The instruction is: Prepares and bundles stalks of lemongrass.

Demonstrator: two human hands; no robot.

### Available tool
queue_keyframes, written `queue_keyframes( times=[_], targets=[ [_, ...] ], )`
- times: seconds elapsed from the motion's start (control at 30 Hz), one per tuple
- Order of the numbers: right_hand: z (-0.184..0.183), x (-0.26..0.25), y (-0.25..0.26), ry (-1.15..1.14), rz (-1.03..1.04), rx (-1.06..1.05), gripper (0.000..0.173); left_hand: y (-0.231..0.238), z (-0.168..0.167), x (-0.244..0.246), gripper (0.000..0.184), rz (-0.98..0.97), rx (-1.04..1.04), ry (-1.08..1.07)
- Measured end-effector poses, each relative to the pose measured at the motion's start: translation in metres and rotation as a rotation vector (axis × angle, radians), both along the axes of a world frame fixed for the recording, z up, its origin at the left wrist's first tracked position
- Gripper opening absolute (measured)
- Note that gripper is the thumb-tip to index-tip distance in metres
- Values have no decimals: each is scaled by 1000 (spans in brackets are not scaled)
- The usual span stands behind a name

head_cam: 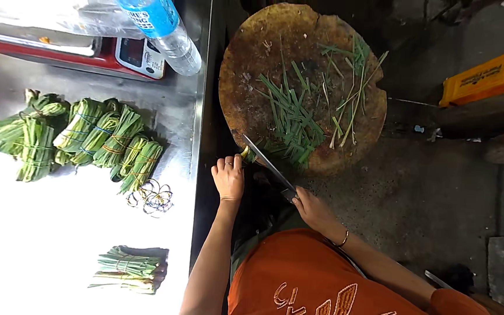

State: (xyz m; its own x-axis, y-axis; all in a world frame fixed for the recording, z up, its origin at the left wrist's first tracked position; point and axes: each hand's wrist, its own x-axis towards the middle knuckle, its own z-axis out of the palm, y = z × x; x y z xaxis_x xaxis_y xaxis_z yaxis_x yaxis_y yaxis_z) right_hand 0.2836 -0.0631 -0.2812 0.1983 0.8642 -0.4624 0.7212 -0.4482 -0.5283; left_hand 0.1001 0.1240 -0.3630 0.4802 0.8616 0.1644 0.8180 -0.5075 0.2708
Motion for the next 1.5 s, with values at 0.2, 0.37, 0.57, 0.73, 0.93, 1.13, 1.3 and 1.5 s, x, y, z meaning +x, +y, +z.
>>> queue_keyframes(
  times=[0.2, 0.37, 0.57, 0.73, 0.93, 1.13, 1.3, 1.5],
  targets=[
    [21, 23, 39, 60, -70, 0, 49, -13, 38, -21, 43, 198, -311, -441],
    [14, 21, 115, -199, -57, 60, 52, -36, 82, -44, 53, 296, -518, -1011],
    [-8, 39, 163, -430, 99, 11, 54, -53, 126, -86, 35, 379, -802, -1606],
    [47, -22, 175, -56, 316, 199, 40, -69, 139, -122, 35, 394, -772, -1587],
    [84, -152, 184, 925, 531, -187, 45, -97, 148, -180, 35, 242, -228, -633],
    [62, -257, 159, 1021, 482, -150, 18, -128, 127, -255, 50, 488, 85, -536],
    [38, -337, 138, 491, 692, 289, 31, -138, 89, -304, 48, 962, -127, -760],
    [44, -320, 177, 145, 941, 329, 44, -131, 74, -291, 42, 1031, -245, -772]
  ],
)
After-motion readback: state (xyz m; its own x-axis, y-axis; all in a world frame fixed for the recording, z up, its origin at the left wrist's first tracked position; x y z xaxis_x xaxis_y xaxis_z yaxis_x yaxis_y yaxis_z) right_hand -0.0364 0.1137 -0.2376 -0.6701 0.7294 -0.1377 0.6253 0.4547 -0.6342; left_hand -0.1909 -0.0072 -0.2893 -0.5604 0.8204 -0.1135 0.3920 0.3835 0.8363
